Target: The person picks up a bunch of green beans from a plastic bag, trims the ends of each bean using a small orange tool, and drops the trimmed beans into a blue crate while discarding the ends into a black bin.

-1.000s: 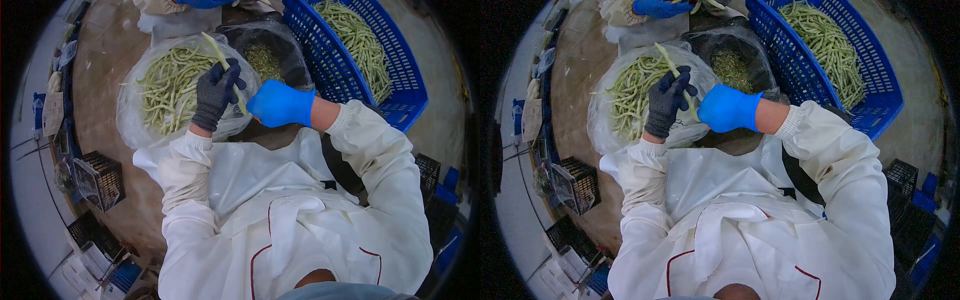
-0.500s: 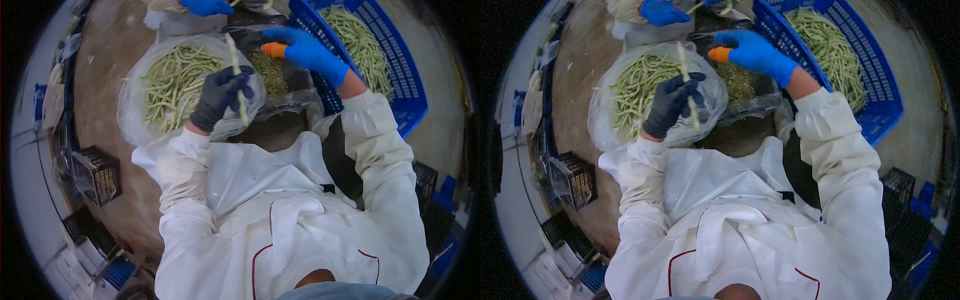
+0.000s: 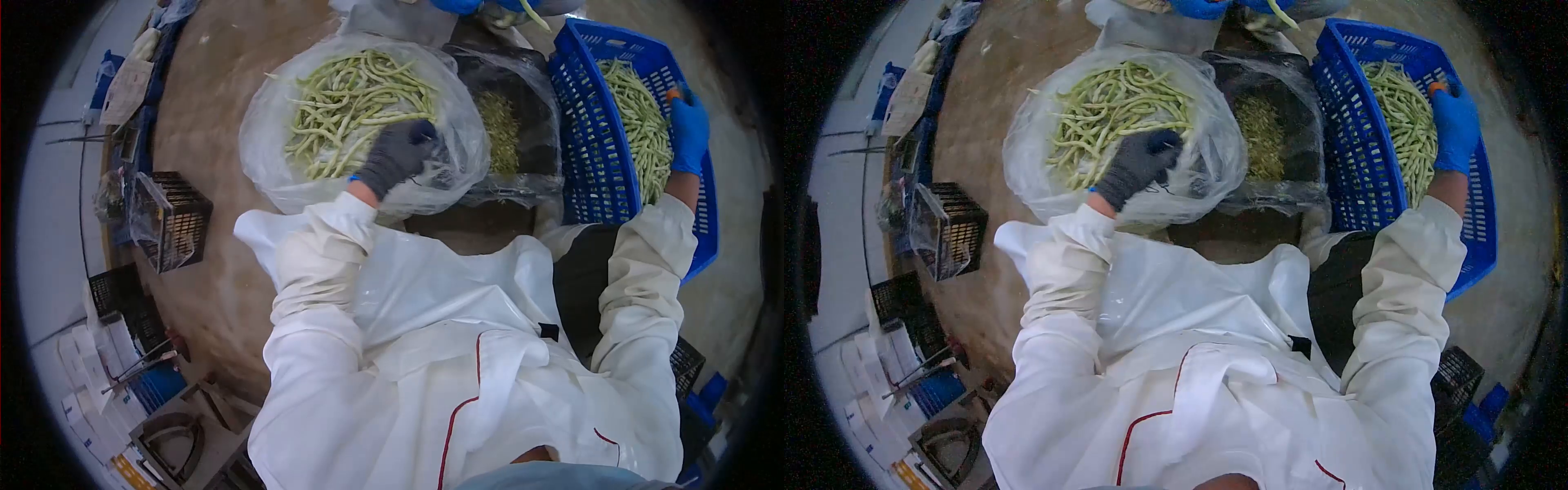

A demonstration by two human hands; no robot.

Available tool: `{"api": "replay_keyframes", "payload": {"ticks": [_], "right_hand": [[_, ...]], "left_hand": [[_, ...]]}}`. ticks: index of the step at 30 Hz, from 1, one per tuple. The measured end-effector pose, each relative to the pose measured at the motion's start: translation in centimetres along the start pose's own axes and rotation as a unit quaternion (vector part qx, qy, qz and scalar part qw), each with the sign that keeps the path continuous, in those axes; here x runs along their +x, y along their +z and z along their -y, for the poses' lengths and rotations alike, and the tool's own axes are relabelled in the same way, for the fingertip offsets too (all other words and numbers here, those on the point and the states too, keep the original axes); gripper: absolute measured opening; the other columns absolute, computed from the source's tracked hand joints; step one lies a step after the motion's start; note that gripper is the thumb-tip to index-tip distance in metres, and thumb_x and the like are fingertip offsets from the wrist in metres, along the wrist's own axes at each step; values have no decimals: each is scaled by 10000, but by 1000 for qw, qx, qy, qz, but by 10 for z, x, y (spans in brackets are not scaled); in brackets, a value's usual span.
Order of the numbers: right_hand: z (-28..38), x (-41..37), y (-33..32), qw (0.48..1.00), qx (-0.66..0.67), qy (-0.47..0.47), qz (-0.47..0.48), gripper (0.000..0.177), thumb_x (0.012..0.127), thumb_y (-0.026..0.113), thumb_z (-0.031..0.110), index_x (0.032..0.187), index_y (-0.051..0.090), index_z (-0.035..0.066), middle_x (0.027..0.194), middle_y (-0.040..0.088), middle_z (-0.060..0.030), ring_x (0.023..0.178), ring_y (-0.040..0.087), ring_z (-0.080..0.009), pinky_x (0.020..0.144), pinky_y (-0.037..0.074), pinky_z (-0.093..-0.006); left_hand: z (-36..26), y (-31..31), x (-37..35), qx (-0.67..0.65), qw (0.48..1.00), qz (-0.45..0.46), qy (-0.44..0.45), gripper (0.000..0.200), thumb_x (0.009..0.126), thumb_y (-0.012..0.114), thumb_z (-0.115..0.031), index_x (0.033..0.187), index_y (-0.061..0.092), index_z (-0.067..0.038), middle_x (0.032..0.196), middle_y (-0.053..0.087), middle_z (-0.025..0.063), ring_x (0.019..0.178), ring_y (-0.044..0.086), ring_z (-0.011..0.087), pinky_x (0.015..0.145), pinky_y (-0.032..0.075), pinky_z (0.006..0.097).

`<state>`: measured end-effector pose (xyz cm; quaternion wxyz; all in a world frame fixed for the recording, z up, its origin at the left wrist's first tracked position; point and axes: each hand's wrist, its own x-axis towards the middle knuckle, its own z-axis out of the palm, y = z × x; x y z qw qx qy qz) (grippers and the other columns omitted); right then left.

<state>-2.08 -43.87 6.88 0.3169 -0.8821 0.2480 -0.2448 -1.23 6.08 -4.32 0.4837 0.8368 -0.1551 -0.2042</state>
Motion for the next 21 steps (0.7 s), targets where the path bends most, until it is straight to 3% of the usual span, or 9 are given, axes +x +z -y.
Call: {"api": "replay_keyframes", "payload": {"ticks": [2,5,8,9,12,13,16,20,21], "right_hand": [[-17,-2,9,993,-102,-40,44,388,841,613,256,1145,636,17,1035,685,-143,921,649,-215,818,485,-335],[-5,-11,30,990,-54,-64,111,366,806,601,205,1126,652,34,1066,678,-173,963,654,-253,844,482,-353],[24,-26,45,977,-74,-95,176,343,793,581,173,1103,670,56,1056,676,-179,973,656,-277,848,488,-366],[33,-32,48,976,-74,-110,171,335,792,580,169,1094,674,59,1049,676,-179,966,657,-286,846,491,-369],[47,-39,56,973,-76,-153,157,318,791,583,162,1078,682,67,1034,676,-177,950,659,-309,842,497,-379],[46,-38,59,972,-79,-161,152,316,792,587,164,1079,682,71,1033,676,-175,947,659,-315,842,498,-382],[52,-43,56,973,-86,-148,154,311,798,598,174,1078,681,66,1036,672,-180,955,655,-325,852,497,-387],[41,-37,53,970,-129,-136,156,313,812,607,188,1086,675,52,1052,666,-192,972,650,-325,863,493,-391],[36,-37,52,969,-126,-135,162,315,815,609,191,1090,673,51,1056,664,-194,972,650,-326,862,494,-391]], "left_hand": [[49,-27,10,111,985,-131,5,236,832,631,-154,1036,651,-36,765,676,85,610,627,172,569,524,326],[82,-48,10,339,919,-183,-84,448,766,664,-364,1120,621,-94,1017,656,151,930,635,280,840,471,443],[55,-22,16,553,824,-71,-101,583,743,671,-420,1231,554,-125,1256,555,122,1153,527,299,958,390,490],[66,-10,19,562,823,-66,-42,623,720,691,-426,1246,532,-130,1328,491,103,1235,442,306,1017,323,491],[90,23,35,595,789,-100,116,612,726,693,-420,1233,534,-117,1305,499,115,1222,445,298,1023,316,467],[91,28,44,595,787,-117,114,501,788,633,-359,1217,546,-116,1288,517,109,1221,443,295,1032,309,457],[122,26,82,639,760,-118,-17,561,822,571,-354,1326,482,-126,1328,503,125,1242,439,309,1058,280,483],[132,11,94,640,758,-129,12,283,816,524,-219,1066,652,-181,1061,635,116,1065,558,268,1019,314,471],[117,7,95,644,761,-63,-58,248,820,520,-211,1003,683,-172,1063,641,111,1095,550,273,1015,322,486]]}}
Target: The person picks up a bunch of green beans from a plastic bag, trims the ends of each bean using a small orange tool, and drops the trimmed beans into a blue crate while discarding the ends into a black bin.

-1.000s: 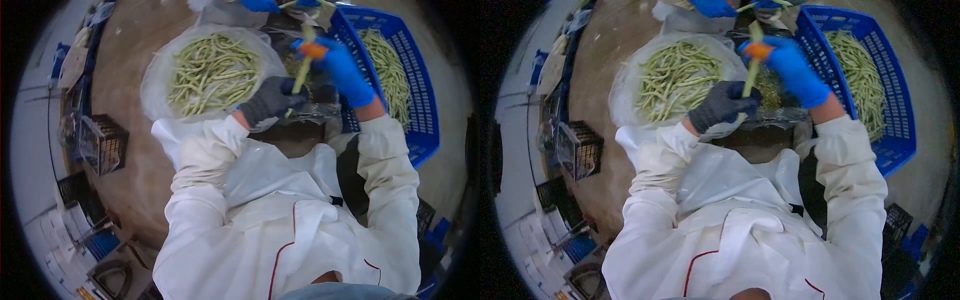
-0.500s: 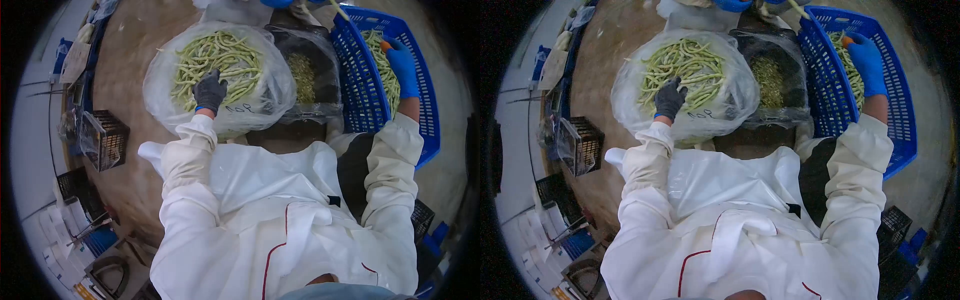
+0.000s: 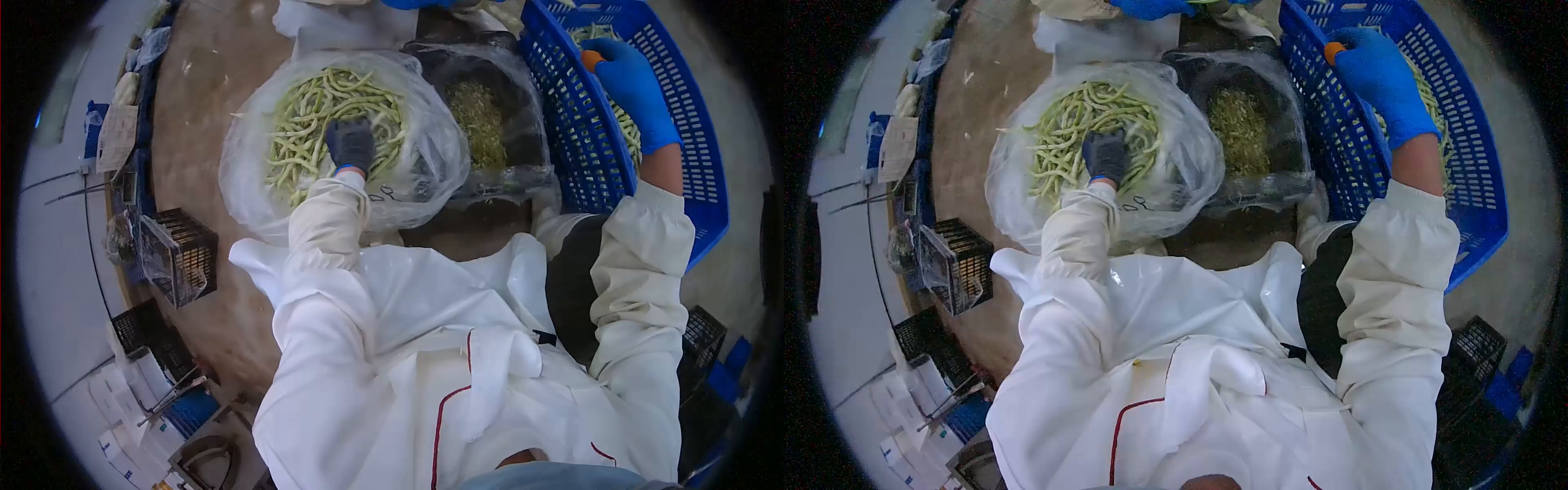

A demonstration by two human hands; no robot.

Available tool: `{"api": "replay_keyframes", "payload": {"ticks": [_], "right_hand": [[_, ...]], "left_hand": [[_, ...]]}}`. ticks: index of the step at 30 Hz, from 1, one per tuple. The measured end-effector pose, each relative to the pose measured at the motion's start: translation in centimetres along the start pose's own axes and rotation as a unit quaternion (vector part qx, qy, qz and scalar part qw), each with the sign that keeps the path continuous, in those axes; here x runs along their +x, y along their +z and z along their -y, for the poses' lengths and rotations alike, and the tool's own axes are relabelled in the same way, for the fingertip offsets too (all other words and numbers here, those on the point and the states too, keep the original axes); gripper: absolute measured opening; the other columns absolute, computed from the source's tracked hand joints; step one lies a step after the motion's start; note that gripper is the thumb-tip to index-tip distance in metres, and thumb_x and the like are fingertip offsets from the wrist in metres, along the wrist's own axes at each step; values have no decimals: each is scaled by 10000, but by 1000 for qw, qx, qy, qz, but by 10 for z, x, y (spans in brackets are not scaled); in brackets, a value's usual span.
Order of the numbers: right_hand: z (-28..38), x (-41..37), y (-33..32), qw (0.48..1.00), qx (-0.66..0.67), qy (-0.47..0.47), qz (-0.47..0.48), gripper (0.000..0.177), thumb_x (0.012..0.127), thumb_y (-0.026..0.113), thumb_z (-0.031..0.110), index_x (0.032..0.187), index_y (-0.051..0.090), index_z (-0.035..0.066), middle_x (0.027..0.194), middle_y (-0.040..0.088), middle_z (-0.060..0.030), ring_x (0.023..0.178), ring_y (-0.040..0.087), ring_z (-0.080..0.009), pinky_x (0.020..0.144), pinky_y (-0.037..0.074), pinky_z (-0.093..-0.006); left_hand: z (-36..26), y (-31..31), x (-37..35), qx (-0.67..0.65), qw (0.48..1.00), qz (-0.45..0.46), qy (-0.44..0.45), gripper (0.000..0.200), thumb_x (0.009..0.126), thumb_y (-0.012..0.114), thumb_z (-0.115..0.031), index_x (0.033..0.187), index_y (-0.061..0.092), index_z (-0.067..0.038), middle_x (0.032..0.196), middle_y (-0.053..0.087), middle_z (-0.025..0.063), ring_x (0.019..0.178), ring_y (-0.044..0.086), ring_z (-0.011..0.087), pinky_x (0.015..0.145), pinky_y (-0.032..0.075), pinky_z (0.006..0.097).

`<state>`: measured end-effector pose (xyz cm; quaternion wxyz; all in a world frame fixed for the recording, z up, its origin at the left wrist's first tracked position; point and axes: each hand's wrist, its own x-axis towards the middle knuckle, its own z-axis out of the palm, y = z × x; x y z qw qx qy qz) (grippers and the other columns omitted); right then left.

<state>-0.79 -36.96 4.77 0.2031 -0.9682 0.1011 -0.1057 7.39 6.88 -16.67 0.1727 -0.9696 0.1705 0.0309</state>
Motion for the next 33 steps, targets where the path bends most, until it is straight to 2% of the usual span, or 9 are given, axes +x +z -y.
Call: {"api": "replay_keyframes", "payload": {"ticks": [3,8,11,15,22,25,29,30,33], "right_hand": [[-11,-2,-3,1000,5,1,8,320,821,614,200,1099,671,50,1066,661,-199,970,650,-329,857,496,-392],[-15,-6,-1,1000,2,15,26,320,823,617,204,1097,671,48,1053,668,-191,953,654,-328,844,502,-390],[-5,-8,1,1000,-12,-3,18,312,815,621,212,1078,678,55,1025,672,-193,925,657,-334,824,504,-391],[-2,-5,1,999,-10,-16,33,304,793,627,217,1049,686,65,996,667,-205,899,656,-345,805,504,-404],[15,-1,1,998,-21,-5,57,293,849,626,195,1095,667,41,977,688,-148,868,654,-236,775,492,-332],[9,0,6,997,30,5,77,280,841,611,170,1085,672,47,966,688,-147,844,654,-242,761,491,-343],[-4,7,16,996,9,-58,61,279,824,591,138,1076,676,56,957,686,-149,832,655,-254,762,492,-353],[-4,6,18,998,14,-24,58,288,809,588,127,1075,675,57,974,684,-157,851,657,-276,776,493,-367],[-20,11,29,996,14,-83,16,275,804,590,115,1059,678,61,982,681,-169,879,659,-287,793,496,-372]], "left_hand": [[19,-14,2,-32,984,-173,5,265,814,525,-217,1018,687,-166,1118,634,108,1141,532,280,1007,333,499],[23,2,46,-46,961,-196,189,387,838,480,-148,1207,596,-148,1309,544,63,1243,461,250,1037,337,446],[11,5,71,40,962,-216,160,454,848,475,-170,1300,517,-170,1349,512,54,1253,448,237,1042,330,458],[-3,-10,83,94,982,-101,126,334,862,466,-207,1174,584,-187,1286,549,53,1253,451,236,1070,292,481],[28,-16,53,100,962,-132,215,223,759,587,-220,962,676,-195,1209,592,92,1246,456,278,1092,252,499],[63,-30,15,-127,939,-230,222,288,661,655,-201,947,661,-158,1175,597,115,1247,449,298,1084,251,522],[109,-60,-5,-373,900,-177,141,407,620,695,-214,998,626,-80,1162,600,172,1182,490,353,994,377,455],[121,-60,-12,-273,941,-172,105,424,651,697,-238,1019,611,-45,1073,629,190,1050,564,382,889,452,441],[108,-72,-34,-302,951,-58,-21,417,685,686,-249,1033,607,-34,977,644,201,943,611,390,814,483,463]]}}
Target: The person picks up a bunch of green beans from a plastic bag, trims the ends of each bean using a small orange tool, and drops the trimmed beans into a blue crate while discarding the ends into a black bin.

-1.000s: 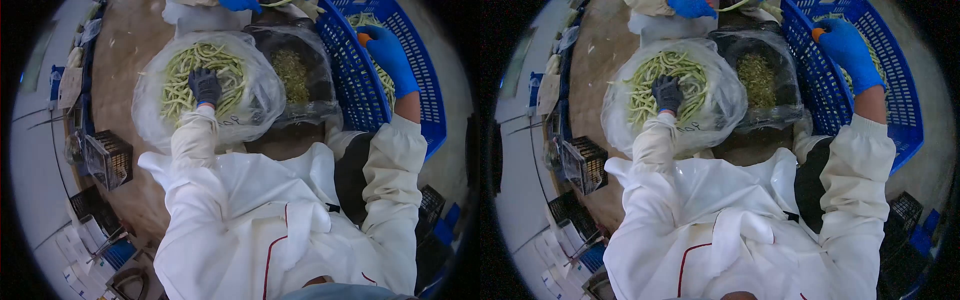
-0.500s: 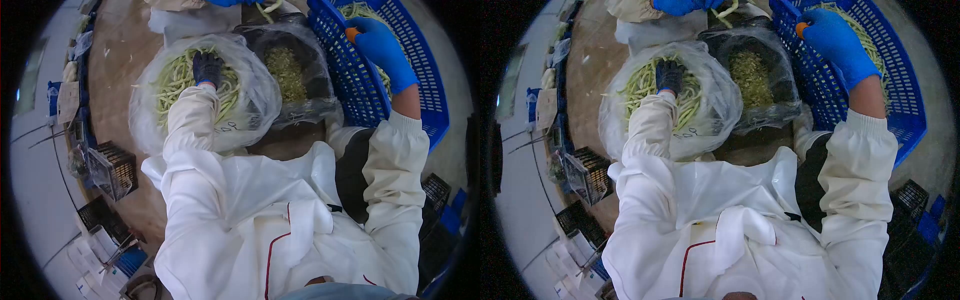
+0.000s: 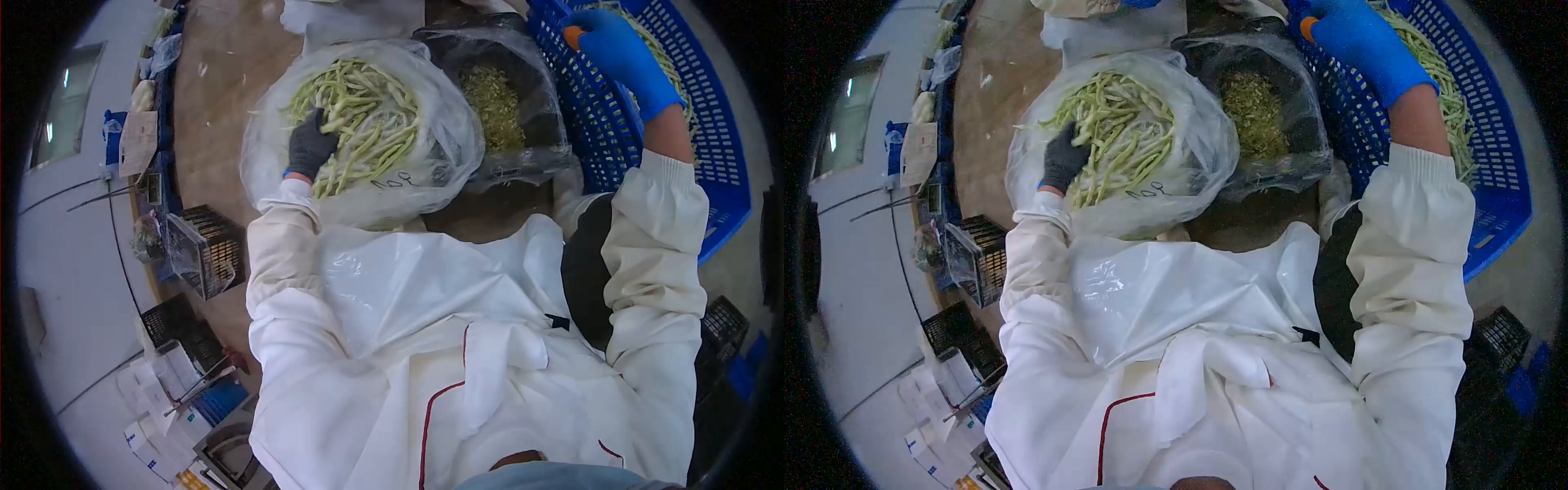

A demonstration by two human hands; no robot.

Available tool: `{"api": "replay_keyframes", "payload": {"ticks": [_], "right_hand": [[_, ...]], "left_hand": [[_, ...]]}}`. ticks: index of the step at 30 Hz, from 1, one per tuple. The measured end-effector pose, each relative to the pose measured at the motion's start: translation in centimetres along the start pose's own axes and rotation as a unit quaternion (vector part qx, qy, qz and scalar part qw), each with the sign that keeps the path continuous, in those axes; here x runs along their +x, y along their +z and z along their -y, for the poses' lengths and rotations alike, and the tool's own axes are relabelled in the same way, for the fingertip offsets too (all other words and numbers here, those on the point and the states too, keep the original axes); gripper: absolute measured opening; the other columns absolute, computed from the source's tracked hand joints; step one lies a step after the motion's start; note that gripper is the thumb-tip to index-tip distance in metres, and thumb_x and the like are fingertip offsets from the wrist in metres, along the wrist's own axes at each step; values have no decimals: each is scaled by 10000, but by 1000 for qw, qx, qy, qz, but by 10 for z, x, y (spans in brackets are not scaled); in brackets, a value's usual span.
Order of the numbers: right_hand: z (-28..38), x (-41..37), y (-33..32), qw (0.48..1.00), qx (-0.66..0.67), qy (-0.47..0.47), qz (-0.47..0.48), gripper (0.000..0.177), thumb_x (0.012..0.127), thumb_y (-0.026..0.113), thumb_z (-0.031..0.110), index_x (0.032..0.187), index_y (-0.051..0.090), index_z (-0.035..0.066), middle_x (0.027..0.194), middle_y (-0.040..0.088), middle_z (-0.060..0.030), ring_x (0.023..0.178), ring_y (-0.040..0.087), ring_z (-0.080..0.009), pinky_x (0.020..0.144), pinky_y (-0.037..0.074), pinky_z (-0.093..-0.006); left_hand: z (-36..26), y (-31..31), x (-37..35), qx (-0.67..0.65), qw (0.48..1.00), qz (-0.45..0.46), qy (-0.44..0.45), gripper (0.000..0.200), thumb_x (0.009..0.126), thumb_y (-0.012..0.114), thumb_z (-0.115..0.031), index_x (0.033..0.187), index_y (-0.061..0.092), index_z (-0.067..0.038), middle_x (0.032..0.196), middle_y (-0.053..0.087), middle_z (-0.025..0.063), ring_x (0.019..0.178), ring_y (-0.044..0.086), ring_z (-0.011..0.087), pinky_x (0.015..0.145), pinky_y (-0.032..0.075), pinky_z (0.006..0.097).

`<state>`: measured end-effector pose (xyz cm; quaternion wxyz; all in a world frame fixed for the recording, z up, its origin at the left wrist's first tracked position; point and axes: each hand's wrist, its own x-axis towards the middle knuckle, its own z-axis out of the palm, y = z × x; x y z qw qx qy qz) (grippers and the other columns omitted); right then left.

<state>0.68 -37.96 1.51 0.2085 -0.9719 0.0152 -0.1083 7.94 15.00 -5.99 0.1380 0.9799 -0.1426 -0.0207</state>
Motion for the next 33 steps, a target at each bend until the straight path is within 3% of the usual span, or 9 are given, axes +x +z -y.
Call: {"api": "replay_keyframes", "payload": {"ticks": [3,8,12,16,20,25,28,30,33], "right_hand": [[84,-14,-49,993,-10,92,67,269,739,616,214,944,709,66,894,678,-202,849,654,-344,797,506,-407],[75,-19,-52,993,-8,86,81,283,739,610,238,945,714,74,911,675,-207,850,651,-353,797,506,-404],[71,-16,-55,985,-61,124,102,301,743,599,244,954,709,59,925,673,-211,863,650,-358,797,504,-407],[72,-22,-62,988,-27,121,90,303,750,593,248,941,704,40,910,673,-213,845,650,-366,786,503,-412],[75,-19,-59,991,-13,110,81,278,769,594,231,922,701,26,872,675,-208,799,653,-349,759,507,-399],[37,-10,-11,998,-17,31,48,259,782,588,129,1004,685,39,949,677,-188,862,657,-308,786,502,-379],[39,-4,6,998,0,-30,55,272,779,591,121,1026,685,51,978,673,-188,890,656,-313,798,502,-388],[67,-6,1,991,34,-80,97,270,768,608,196,981,701,59,948,666,-207,864,652,-351,782,509,-420],[115,-15,19,970,126,-112,173,353,730,560,33,1066,669,37,996,686,-159,882,657,-251,808,500,-347]], "left_hand": [[4,38,-10,111,993,45,12,562,714,661,-287,1213,529,-64,1045,636,231,954,622,386,818,491,474],[-26,65,-21,280,928,244,-19,496,718,680,-308,1166,570,-127,1073,657,162,986,636,348,831,488,467],[-40,65,-26,334,912,237,-35,496,706,683,-336,1151,600,-133,1081,664,152,1012,634,335,855,485,456],[32,66,3,94,991,71,-63,624,643,765,-307,1194,602,-61,1056,672,179,974,646,328,866,494,400],[16,-15,11,-251,962,11,-110,564,610,814,-172,1097,620,35,960,691,156,820,659,265,763,500,358],[-29,-63,-13,-124,965,-224,-62,339,713,769,-107,971,590,19,839,656,79,758,653,220,686,511,357],[-68,-72,-19,-510,825,-236,-71,254,761,721,-59,952,579,32,822,633,106,720,651,251,653,528,354],[-81,-74,-19,-643,736,-203,-69,191,779,674,-8,925,566,51,799,611,121,687,643,261,647,542,351],[-99,-72,-14,-758,631,-146,-75,138,784,651,9,896,576,38,771,601,107,685,638,248,654,543,350]]}}
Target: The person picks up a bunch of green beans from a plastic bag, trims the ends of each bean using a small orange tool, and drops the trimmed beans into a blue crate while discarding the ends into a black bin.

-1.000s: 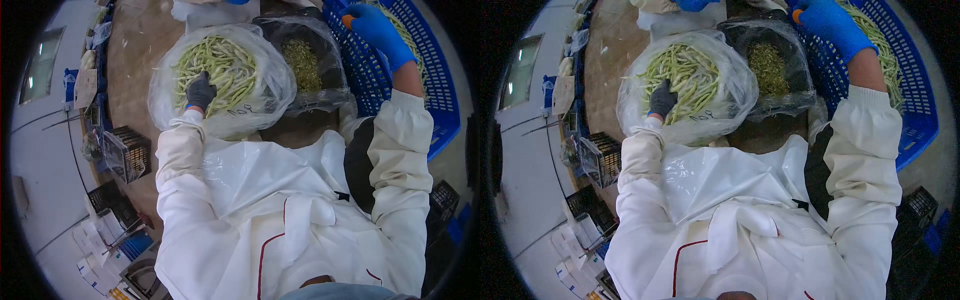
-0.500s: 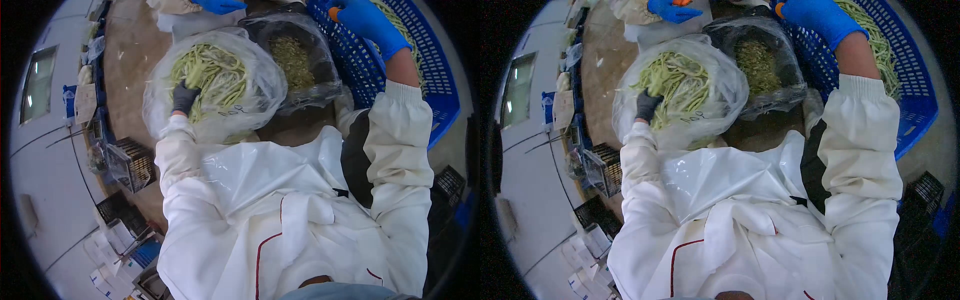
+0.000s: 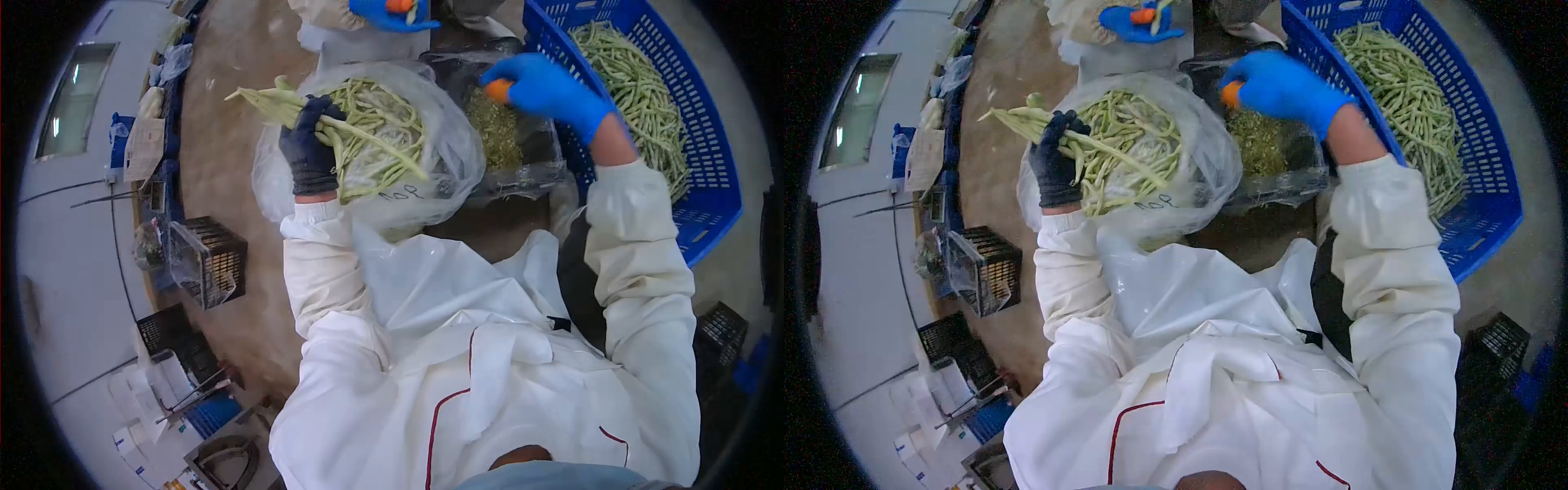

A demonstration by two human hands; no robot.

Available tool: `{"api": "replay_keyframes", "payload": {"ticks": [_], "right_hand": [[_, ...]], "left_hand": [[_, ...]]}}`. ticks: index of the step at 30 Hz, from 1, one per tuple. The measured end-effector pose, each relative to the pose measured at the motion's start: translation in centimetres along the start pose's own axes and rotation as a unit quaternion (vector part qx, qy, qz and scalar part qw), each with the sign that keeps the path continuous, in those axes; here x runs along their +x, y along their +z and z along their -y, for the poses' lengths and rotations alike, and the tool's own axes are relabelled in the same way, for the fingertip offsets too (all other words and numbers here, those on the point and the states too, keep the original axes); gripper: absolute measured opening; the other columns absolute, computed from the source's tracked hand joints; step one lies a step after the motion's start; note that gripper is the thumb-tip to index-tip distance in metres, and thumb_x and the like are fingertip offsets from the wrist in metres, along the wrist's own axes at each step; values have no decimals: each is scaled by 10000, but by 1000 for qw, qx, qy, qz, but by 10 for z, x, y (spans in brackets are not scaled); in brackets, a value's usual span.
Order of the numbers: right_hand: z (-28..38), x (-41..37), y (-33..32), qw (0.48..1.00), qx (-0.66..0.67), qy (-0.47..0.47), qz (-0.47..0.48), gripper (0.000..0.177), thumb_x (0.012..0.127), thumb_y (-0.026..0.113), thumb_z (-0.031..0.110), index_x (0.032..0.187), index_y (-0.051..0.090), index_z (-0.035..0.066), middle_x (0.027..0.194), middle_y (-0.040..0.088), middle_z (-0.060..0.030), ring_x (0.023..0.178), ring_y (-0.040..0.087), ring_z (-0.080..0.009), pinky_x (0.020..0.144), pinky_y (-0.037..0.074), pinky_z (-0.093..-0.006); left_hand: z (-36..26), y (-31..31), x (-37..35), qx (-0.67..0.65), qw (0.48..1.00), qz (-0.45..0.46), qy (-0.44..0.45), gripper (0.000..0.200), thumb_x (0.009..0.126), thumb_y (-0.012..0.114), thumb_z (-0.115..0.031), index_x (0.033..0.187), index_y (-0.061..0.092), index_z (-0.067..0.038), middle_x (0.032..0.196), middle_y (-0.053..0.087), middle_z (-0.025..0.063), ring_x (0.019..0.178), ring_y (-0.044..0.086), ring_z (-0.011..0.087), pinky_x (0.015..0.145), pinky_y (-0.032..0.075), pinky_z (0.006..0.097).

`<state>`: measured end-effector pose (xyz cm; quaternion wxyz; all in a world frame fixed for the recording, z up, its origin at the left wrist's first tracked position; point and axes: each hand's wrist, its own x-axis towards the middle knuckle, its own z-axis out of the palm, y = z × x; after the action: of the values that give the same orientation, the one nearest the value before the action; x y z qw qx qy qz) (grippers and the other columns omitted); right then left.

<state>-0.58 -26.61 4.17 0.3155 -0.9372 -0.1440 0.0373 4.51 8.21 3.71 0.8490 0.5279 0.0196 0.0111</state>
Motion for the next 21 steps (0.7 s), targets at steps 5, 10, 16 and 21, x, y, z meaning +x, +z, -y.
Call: {"api": "replay_keyframes", "payload": {"ticks": [5,10,16,21], "right_hand": [[69,-1,57,949,297,15,104,333,860,576,143,1175,626,50,978,669,-78,806,607,-167,756,493,-316],[52,0,74,928,320,84,168,315,862,611,242,1101,665,44,876,691,-118,705,644,-179,661,509,-323],[-16,-2,62,940,293,149,92,262,857,603,189,1030,676,6,830,645,-64,678,574,-120,599,457,-251],[38,-11,55,805,547,181,142,296,907,587,224,1074,646,-14,750,581,-31,577,462,-57,506,355,-203]], "left_hand": [[23,45,-11,-89,994,-3,-59,185,793,640,12,965,575,33,807,621,119,708,642,241,665,546,349],[28,28,-1,-49,996,65,-34,354,812,628,-25,1140,511,40,870,643,136,781,655,253,785,530,364],[-5,-12,4,-102,994,33,17,251,900,544,-141,1094,586,13,937,578,102,893,605,225,906,488,424],[13,16,-17,-40,998,25,-41,175,874,594,-87,989,618,43,863,611,100,749,635,213,742,549,342]]}}
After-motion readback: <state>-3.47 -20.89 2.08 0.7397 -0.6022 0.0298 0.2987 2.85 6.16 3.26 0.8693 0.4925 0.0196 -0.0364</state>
